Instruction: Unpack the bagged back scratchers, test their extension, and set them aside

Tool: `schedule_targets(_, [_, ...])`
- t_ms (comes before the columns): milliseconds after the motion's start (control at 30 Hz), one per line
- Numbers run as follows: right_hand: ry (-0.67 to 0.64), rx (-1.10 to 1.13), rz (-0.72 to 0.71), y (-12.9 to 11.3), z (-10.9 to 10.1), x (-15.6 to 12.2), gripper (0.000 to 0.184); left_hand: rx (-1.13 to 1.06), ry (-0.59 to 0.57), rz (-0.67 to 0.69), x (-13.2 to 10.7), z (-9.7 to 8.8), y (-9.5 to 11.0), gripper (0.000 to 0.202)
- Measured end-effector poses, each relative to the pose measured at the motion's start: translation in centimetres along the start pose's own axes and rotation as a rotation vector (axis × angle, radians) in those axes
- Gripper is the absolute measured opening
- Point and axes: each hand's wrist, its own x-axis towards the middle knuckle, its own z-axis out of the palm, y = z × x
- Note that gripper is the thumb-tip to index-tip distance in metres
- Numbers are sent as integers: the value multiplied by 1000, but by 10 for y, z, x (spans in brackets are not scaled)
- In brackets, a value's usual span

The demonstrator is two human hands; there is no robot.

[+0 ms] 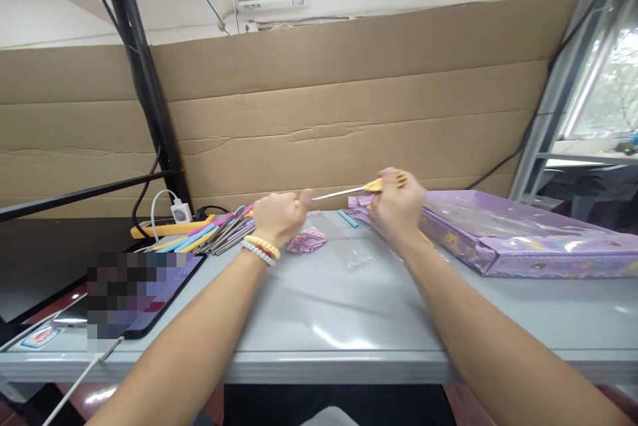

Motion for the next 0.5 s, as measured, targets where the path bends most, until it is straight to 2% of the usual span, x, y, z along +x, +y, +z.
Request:
schedule_targets(67, [-179,138,39,-7,20,-27,31,-89,-66,79,-8,-1,20,77])
schedule_targets(133, [-279,244,89,-12,29,-44,32,-149,-96,88,-14,2,27,75])
schedule_targets(233, [-502,312,195,-12,28,-50,35,-230,-95,89,-17,8,25,65])
schedule_targets(333, [-749,364,305,-10,24,-50,40,-390,-82,188,-17,12,22,51])
schedule_targets(400, [-802,388,334,-10,23,-50,40,-507,-89,276,-16,13,21,45])
schedule_targets(500, [-764,333,309,-8,25,-51,33,-624,-115,372,-16,14,19,38])
